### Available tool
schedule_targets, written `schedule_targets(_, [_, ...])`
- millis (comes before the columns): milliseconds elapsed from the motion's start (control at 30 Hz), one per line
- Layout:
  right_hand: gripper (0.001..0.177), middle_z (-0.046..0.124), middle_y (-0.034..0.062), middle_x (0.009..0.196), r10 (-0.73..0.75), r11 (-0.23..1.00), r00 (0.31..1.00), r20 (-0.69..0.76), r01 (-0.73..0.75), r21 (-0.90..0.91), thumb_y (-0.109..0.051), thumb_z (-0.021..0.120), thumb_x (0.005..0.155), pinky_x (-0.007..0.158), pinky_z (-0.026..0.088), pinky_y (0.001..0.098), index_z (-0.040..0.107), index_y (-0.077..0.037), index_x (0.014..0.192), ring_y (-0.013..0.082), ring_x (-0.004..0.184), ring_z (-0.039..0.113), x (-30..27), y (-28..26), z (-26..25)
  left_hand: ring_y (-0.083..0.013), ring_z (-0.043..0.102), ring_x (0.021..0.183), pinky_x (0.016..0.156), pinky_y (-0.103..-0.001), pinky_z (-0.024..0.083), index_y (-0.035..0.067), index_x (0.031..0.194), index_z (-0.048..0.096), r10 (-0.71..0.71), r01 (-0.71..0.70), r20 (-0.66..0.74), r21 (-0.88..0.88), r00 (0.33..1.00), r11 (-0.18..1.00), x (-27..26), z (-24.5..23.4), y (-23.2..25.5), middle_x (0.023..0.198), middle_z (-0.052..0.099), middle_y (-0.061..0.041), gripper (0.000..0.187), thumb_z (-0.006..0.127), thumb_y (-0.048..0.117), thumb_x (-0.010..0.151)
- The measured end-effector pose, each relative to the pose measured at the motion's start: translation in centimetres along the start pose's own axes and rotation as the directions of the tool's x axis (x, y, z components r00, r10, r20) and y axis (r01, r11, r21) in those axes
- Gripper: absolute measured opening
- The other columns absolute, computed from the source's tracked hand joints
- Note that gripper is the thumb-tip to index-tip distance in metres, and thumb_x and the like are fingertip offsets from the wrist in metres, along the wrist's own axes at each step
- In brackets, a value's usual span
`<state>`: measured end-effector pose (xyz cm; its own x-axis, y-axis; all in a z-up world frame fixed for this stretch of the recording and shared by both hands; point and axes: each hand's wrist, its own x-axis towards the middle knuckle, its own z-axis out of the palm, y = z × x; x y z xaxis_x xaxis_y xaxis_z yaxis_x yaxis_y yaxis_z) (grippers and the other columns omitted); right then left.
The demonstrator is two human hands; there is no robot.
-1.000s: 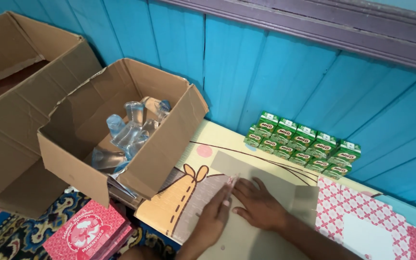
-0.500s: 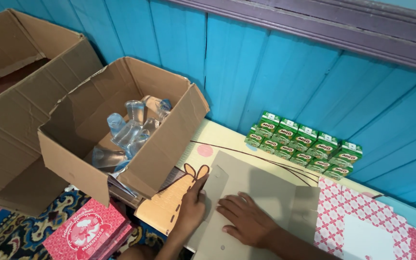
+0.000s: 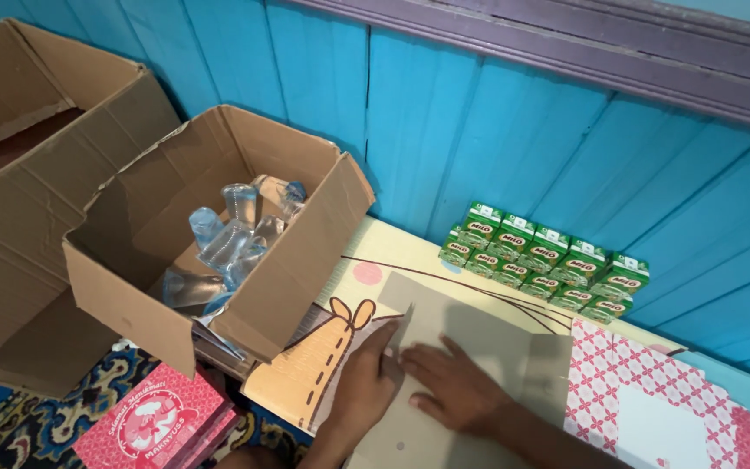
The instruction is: Folding and assembling cardboard boxes for packaging
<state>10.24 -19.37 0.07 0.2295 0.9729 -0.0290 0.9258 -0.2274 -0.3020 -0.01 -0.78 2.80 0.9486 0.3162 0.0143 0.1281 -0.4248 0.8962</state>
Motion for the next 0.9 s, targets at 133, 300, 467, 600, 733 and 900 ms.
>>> schedule_targets(133, [0.069, 0.042, 0.0148, 0.158, 0.047, 0.994, 0.988, -0.15, -0.06, -0.086, -0.039, 0.062, 0.098, 0.118, 0.024, 0.0536, 0.041, -0.003, 0.153, 0.0315, 0.147, 0.037, -0.2, 2.2, 0.5, -0.0278, 0.064, 0.128, 0.105, -0.037, 0.049, 0.007, 0.137, 0.062, 0.104, -0.106, -0.049, -0.036, 0.993, 0.994, 0.0, 0.3, -0.5, 0.142, 0.066, -0.009, 0.053, 0.049, -0.002, 0.086])
schedule_targets(300, [0.071, 0.041, 0.0154, 0.157, 0.041, 0.997, 0.983, -0.178, -0.051, -0.051, -0.033, 0.065, 0.092, 0.116, 0.031, 0.0517, 0.04, -0.003, 0.152, 0.0343, 0.139, 0.043, -0.1, 2.5, -0.3, -0.0299, 0.032, 0.153, 0.122, -0.047, 0.029, 0.014, 0.156, 0.041, 0.035, -0.014, 0.233, -0.09, 0.972, 0.996, -1.0, 1.1, 2.1, 0.166, 0.036, -0.011, 0.056, 0.044, 0.016, 0.1])
schedule_targets(467, [0.056, 0.055, 0.0194, 0.137, -0.033, 0.999, 0.975, -0.22, 0.032, -0.01, -0.024, 0.07, 0.084, 0.113, 0.032, 0.051, 0.058, 0.001, 0.132, 0.0369, 0.124, 0.049, -0.3, 3.0, -0.1, -0.043, 0.04, 0.145, 0.115, -0.049, 0.036, 0.001, 0.146, 0.05, 0.256, -0.256, 0.086, -0.015, 0.963, 0.967, -1.6, 6.2, -2.3, 0.156, 0.043, -0.025, 0.054, 0.057, 0.007, 0.093])
schedule_targets(600, [0.051, 0.057, 0.0194, 0.128, -0.001, 0.995, 0.974, -0.225, -0.022, -0.102, -0.033, 0.064, 0.092, 0.117, 0.029, 0.0526, 0.057, 0.0, 0.131, 0.0383, 0.123, 0.049, -0.6, 3.2, 1.1, -0.0421, 0.037, 0.147, 0.116, -0.047, 0.035, 0.0, 0.144, 0.052, 0.244, -0.244, 0.105, -0.01, 0.964, 0.97, -2.4, 5.5, -1.8, 0.158, 0.042, -0.023, 0.055, 0.055, 0.003, 0.09])
schedule_targets(733, [0.057, 0.049, 0.0199, 0.146, -0.045, 0.992, 0.977, -0.206, 0.019, -0.126, -0.035, 0.058, 0.096, 0.116, 0.027, 0.0529, 0.051, 0.001, 0.14, 0.0373, 0.133, 0.042, -0.6, 2.9, 0.4, -0.0456, 0.037, 0.147, 0.114, -0.05, 0.036, 0.0, 0.149, 0.046, 0.253, -0.255, 0.067, 0.025, 0.965, 0.967, -5.0, 6.2, -3.0, 0.158, 0.039, -0.029, 0.062, 0.065, 0.01, 0.092])
schedule_targets(900, [0.052, 0.056, 0.0206, 0.139, -0.054, 0.996, 0.966, -0.252, 0.033, -0.087, -0.032, 0.064, 0.092, 0.114, 0.03, 0.0538, 0.057, -0.002, 0.134, 0.0392, 0.128, 0.048, -0.5, 3.5, 1.0, -0.0533, 0.027, 0.15, 0.117, -0.058, 0.027, -0.008, 0.151, 0.043, 0.407, -0.414, 0.086, 0.088, 0.909, 0.906, -8.5, 13.4, -12.8, 0.159, 0.028, -0.04, 0.077, 0.075, 0.025, 0.089])
